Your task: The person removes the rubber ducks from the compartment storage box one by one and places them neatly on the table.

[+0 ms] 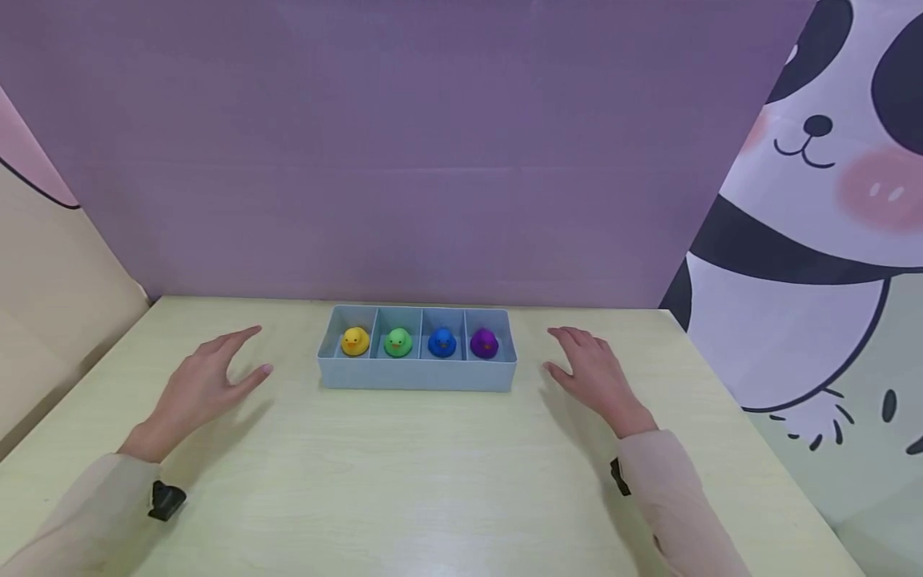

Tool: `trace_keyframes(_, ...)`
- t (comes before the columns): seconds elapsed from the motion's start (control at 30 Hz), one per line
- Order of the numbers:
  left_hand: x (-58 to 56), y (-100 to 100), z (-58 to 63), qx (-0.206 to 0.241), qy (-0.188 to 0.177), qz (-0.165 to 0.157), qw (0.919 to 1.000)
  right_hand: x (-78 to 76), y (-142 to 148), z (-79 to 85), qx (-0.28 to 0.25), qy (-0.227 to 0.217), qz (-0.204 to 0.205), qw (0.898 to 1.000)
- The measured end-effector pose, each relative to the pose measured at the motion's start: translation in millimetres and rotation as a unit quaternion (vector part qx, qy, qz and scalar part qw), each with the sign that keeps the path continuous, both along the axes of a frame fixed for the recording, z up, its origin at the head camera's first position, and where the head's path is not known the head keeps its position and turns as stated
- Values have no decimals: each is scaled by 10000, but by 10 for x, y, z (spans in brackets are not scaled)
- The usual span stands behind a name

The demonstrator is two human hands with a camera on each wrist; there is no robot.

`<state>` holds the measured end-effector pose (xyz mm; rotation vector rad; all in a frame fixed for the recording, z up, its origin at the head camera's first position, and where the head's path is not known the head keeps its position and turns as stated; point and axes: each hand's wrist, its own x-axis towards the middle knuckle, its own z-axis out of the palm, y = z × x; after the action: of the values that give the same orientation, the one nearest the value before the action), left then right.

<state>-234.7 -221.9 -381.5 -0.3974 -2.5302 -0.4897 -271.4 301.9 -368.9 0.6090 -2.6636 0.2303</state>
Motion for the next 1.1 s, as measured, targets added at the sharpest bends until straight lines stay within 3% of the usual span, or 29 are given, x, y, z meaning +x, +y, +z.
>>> trace_keyframes(1.1,-174,498,30,161,-493,-377,9979,-294,-330,267,22,198,624,9979)
